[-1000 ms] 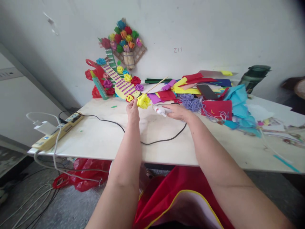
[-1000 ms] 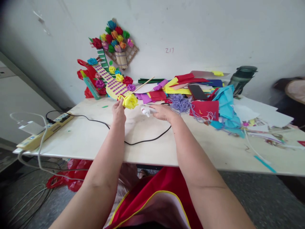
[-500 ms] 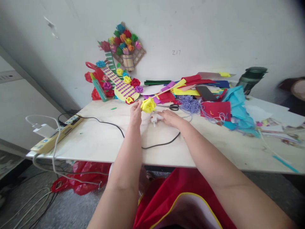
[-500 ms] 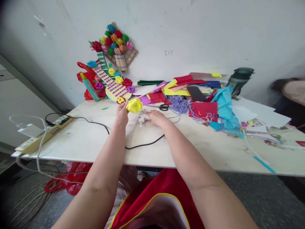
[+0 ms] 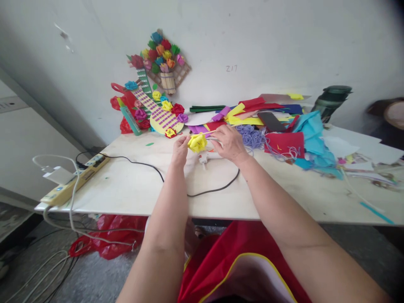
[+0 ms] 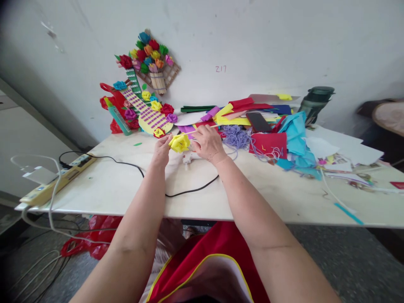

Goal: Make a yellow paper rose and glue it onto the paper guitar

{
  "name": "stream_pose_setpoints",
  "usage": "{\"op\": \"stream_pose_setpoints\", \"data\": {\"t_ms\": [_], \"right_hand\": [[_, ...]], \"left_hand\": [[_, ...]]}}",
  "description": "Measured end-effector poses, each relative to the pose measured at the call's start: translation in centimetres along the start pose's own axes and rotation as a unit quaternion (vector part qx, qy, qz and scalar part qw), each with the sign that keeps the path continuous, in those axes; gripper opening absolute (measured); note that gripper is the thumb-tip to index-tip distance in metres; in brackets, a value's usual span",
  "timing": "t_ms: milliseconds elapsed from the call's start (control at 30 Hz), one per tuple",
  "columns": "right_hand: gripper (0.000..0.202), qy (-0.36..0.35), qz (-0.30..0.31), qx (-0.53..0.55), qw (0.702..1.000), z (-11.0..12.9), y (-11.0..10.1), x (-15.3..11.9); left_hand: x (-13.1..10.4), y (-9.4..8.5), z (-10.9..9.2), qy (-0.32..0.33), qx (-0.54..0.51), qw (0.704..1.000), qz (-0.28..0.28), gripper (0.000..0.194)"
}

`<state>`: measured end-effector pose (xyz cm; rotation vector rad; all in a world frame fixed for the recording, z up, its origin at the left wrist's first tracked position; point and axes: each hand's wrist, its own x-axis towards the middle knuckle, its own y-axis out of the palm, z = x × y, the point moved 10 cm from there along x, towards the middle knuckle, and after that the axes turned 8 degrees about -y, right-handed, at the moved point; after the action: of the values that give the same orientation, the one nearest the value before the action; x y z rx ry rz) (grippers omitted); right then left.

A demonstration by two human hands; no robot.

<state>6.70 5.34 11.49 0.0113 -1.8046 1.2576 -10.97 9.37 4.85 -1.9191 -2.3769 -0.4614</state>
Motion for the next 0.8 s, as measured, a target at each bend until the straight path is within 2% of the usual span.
{"op": "stream_pose_setpoints", "data": {"t_ms": [67, 133, 367, 567, 800], "right_hand": [[0.036, 0.004, -0.025, -0.012, 1.000, -0.4, -1.2, 0.1], [0.038, 0.016, -0.013, -0.014, 1.000, -1.0, -1.5, 0.1], [0.042, 0.059, 0.122, 0.049, 0.989, -2.0, 0.7, -0.9], [0.041, 0.085, 0.169, 0.105, 0.976, -2.0, 1.5, -1.0], [0.040, 0.080, 0.180, 0.134, 0.971, -2.2, 2.8, -1.1]], "left_hand": [[-0.2, 0.5, -0.1, -0.001, 0.011, 1.000, 0.022, 0.034], [-0.3, 0.9, 0.1, -0.012, 0.023, 0.999, 0.035, 0.034], [-0.3, 2.0, 1.2, -0.044, 0.060, 0.993, 0.094, 0.032], [-0.4, 2.5, 1.6, -0.057, 0.081, 0.988, 0.120, 0.031], [-0.9, 3.2, 1.4, -0.057, 0.091, 0.984, 0.145, 0.032]]}}
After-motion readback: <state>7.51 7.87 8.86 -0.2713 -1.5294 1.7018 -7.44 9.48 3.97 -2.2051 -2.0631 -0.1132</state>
